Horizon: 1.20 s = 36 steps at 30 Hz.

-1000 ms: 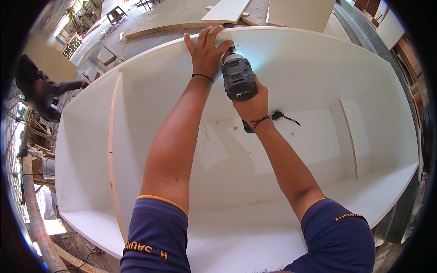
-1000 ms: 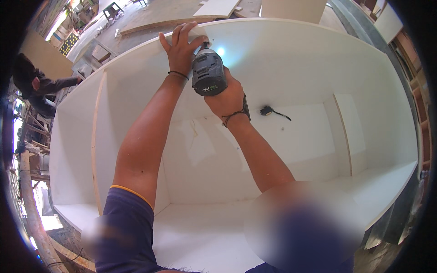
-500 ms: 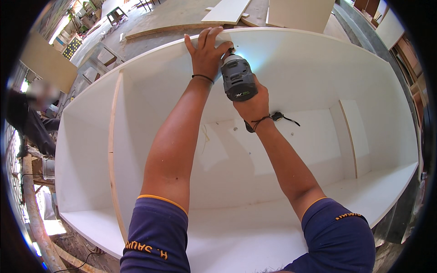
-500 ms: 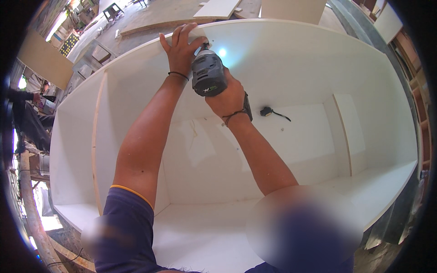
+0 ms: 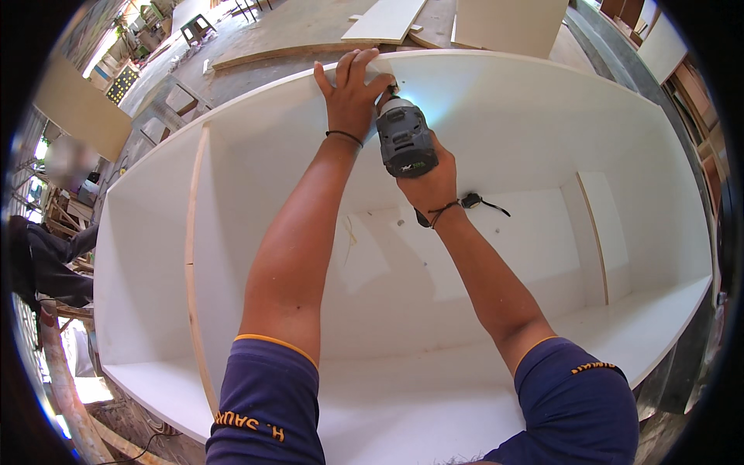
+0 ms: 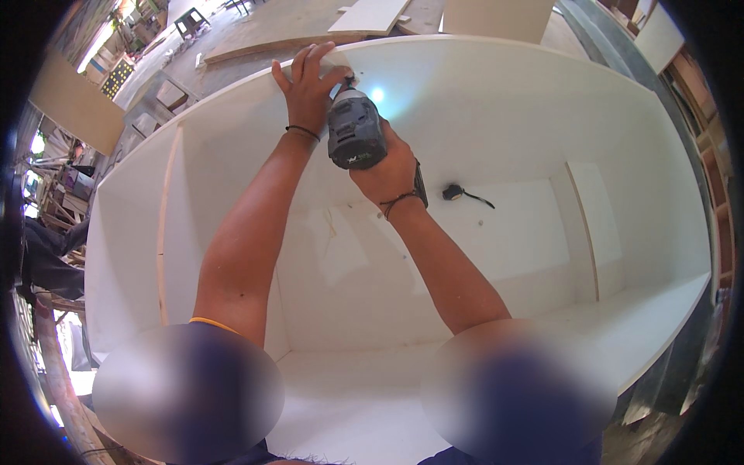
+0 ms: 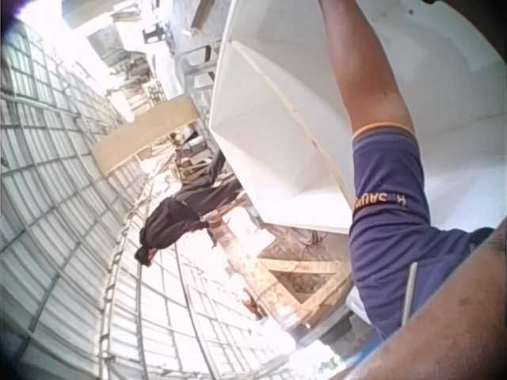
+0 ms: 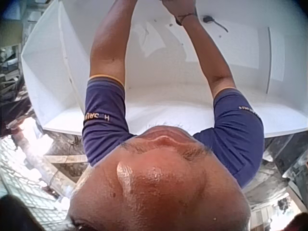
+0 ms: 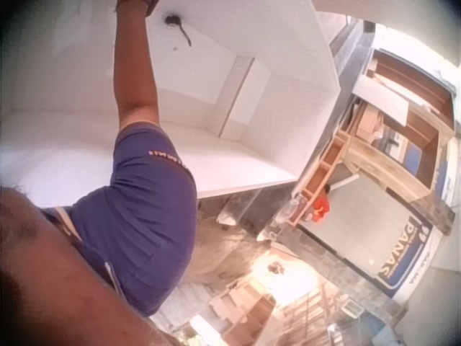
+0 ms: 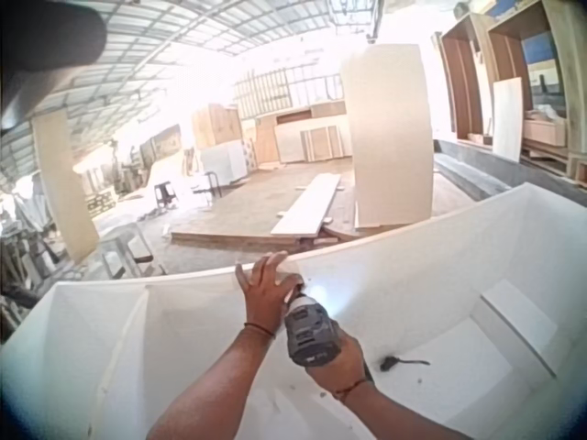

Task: The person uses an electric drill to secure brackets and screws onto a white wooden cabinet frame.

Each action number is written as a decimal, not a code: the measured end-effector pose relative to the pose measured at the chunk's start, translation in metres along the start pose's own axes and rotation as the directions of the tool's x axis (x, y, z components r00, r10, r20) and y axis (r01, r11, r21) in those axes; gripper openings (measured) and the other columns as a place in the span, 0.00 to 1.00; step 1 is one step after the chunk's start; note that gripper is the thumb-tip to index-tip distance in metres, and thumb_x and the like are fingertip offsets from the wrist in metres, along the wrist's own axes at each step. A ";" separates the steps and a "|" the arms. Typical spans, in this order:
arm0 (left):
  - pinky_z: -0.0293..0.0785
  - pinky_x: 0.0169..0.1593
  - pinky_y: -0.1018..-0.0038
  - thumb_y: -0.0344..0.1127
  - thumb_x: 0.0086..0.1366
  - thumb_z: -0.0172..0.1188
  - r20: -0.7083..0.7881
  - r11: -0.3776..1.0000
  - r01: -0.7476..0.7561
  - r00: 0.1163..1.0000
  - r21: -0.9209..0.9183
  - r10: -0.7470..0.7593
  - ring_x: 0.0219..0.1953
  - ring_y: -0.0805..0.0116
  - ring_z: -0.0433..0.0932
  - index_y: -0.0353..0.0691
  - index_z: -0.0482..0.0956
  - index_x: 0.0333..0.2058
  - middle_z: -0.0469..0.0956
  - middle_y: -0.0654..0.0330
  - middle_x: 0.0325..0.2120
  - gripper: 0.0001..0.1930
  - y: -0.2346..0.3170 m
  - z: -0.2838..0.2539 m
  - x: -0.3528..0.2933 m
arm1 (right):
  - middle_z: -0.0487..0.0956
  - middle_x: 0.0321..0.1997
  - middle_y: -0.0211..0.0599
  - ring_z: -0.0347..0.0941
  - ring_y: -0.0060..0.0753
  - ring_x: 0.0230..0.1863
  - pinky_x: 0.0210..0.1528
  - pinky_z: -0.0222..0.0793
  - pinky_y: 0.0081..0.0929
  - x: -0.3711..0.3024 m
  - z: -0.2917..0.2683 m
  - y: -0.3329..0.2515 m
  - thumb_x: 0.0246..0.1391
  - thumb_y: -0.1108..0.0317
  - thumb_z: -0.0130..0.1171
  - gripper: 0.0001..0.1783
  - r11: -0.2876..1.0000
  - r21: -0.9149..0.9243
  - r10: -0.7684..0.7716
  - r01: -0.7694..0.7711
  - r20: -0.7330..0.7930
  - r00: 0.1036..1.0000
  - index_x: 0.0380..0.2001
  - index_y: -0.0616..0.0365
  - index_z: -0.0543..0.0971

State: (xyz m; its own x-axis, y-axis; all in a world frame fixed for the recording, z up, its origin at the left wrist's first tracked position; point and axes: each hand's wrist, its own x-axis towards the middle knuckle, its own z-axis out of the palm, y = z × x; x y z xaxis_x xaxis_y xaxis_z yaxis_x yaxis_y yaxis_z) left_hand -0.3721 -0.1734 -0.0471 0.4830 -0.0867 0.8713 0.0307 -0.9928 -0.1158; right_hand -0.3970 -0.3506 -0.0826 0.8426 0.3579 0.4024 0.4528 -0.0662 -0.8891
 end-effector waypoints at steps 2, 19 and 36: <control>0.32 0.64 0.44 0.40 0.50 0.68 -0.003 1.000 0.002 1.000 -0.017 -0.002 0.61 0.65 0.62 0.61 0.79 0.32 0.69 0.71 0.55 0.10 0.000 0.000 0.000 | 0.82 0.34 0.42 0.79 0.48 0.39 0.44 0.73 0.35 0.000 -0.001 0.000 0.38 0.69 0.66 0.25 1.000 0.011 0.006 -0.006 0.006 1.000 0.45 0.55 0.76; 0.54 0.58 0.63 0.53 0.50 0.69 0.111 0.995 -0.004 0.994 -0.101 0.016 0.54 0.67 0.70 0.51 0.75 0.50 0.75 0.67 0.49 0.29 -0.031 -0.020 0.013 | 0.82 0.40 0.36 0.78 0.27 0.41 0.45 0.73 0.24 -0.053 0.007 0.054 0.45 0.71 0.67 0.25 0.994 -0.067 -0.078 0.089 0.155 0.985 0.49 0.60 0.75; 0.53 0.57 0.62 0.64 0.39 0.70 0.201 0.992 0.114 0.972 0.054 -0.123 0.53 0.64 0.67 0.51 0.74 0.51 0.73 0.64 0.46 0.40 -0.002 -0.026 0.015 | 0.78 0.46 0.39 0.72 0.45 0.48 0.54 0.68 0.37 -0.234 -0.006 0.203 0.51 0.53 0.63 0.24 0.937 -0.345 0.152 0.062 0.559 0.815 0.50 0.49 0.75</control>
State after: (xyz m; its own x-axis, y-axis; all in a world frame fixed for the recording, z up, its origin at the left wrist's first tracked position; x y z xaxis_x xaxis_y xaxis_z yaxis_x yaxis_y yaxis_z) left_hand -0.3873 -0.1750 -0.0212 0.6414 0.0542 0.7653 0.1329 -0.9903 -0.0412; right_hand -0.5009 -0.4532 -0.3557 0.5929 0.8021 0.0716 0.5766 -0.3608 -0.7330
